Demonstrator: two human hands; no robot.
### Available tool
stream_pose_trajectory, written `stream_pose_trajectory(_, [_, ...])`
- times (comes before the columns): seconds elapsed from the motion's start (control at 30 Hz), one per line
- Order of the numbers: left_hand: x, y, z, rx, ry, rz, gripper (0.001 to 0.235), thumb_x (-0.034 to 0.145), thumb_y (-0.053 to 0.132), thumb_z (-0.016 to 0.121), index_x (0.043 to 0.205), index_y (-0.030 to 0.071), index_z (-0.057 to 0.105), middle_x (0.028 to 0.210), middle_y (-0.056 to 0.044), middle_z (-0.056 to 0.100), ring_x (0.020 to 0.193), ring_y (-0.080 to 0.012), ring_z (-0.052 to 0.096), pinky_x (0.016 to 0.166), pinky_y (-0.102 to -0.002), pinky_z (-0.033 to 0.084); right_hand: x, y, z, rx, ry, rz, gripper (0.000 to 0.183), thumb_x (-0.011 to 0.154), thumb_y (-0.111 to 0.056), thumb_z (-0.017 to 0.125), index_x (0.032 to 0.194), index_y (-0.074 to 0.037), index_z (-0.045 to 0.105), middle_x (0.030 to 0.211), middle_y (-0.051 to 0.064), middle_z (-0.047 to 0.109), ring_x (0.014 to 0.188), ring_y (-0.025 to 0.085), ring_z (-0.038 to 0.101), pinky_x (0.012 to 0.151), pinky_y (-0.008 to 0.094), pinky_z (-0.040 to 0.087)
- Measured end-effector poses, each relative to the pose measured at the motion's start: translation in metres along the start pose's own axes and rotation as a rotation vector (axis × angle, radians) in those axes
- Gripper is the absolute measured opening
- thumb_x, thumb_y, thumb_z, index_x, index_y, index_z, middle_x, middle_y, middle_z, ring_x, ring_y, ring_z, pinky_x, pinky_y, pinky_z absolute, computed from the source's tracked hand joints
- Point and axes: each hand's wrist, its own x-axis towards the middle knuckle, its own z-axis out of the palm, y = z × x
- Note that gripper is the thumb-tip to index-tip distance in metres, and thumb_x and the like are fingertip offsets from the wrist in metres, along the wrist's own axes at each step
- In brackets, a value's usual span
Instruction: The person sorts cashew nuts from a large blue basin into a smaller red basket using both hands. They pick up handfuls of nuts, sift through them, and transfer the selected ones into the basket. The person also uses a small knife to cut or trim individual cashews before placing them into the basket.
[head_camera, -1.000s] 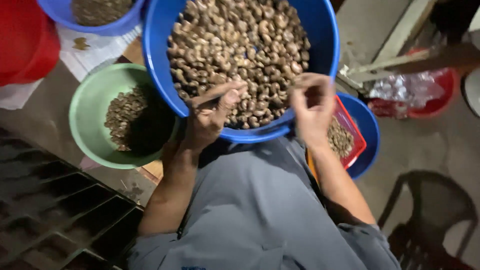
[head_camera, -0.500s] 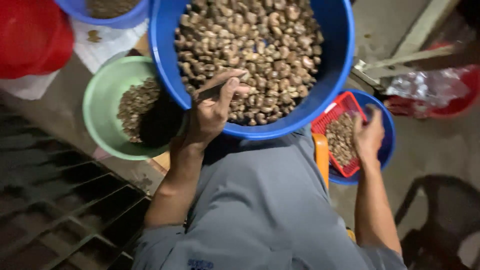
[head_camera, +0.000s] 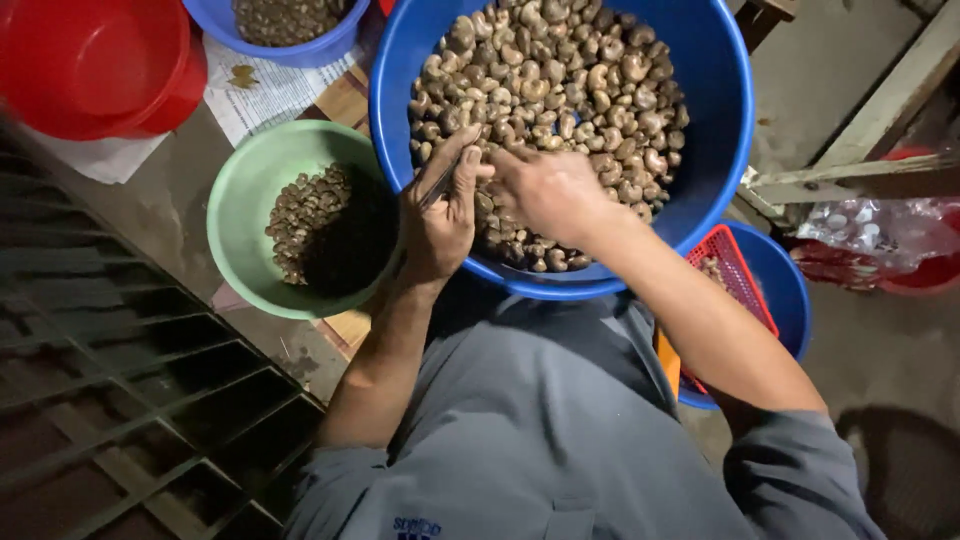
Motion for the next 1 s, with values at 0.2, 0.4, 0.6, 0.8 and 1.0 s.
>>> stream_pose_trajectory(0.2, [0.002,0.003,-0.001,-0.043,0.035,-0.093,0.023,0.110,0.020,0.052,0.124,0.011,0.069,0.084,-0.010,0.079,0.091,-0.0271,0.078,0.082,-0.043,0.062,0.004,-0.002,0.031,0.063,-0.225,-0.025,0.032,0.096,-0.019,0.044,0.111,-0.006,0.069,0.110,0.021,0.076,0.074,0.046,0.075,0.064,0.060,0.058])
stream_pose_trajectory(0.4, [0.001,0.006,-0.003,-0.125,0.010,-0.117,0.024,0.110,0.023,0.053,0.123,0.013,0.070,0.088,-0.013,0.079,0.094,-0.0257,0.078,0.084,-0.040,0.063,-0.030,0.005,0.003,1.062,0.048,0.412,0.028,0.097,-0.005,0.066,0.123,0.002,0.059,0.096,0.020,0.069,0.064,0.027,0.074,0.052,0.035,0.063])
stream_pose_trajectory(0.6, [0.004,0.006,-0.001,-0.141,-0.063,-0.056,0.021,0.108,0.023,0.057,0.118,0.015,0.074,0.087,-0.013,0.079,0.095,-0.0274,0.077,0.087,-0.041,0.061,-0.059,-0.010,-0.012,1.699,0.334,0.703,0.030,0.100,-0.007,0.064,0.126,0.005,0.054,0.098,0.015,0.068,0.075,0.032,0.078,0.062,0.036,0.070])
stream_pose_trajectory(0.8, [-0.001,0.010,0.004,-0.380,-0.218,0.000,0.017,0.104,0.013,0.064,0.117,0.007,0.075,0.120,-0.018,0.074,0.117,-0.0330,0.069,0.101,-0.049,0.056,-0.066,-0.009,-0.004,1.846,0.367,0.689,0.029,0.100,-0.011,0.065,0.123,0.003,0.054,0.103,0.021,0.074,0.072,0.032,0.078,0.058,0.036,0.070])
stream_pose_trajectory(1.0, [-0.003,0.010,0.009,-0.395,-0.315,-0.026,0.016,0.102,0.011,0.066,0.112,0.002,0.076,0.117,-0.019,0.074,0.111,-0.0320,0.071,0.097,-0.050,0.059,-0.070,-0.005,0.006,1.864,0.369,0.682,0.029,0.101,-0.012,0.064,0.124,0.003,0.054,0.105,0.020,0.075,0.073,0.031,0.078,0.058,0.037,0.070])
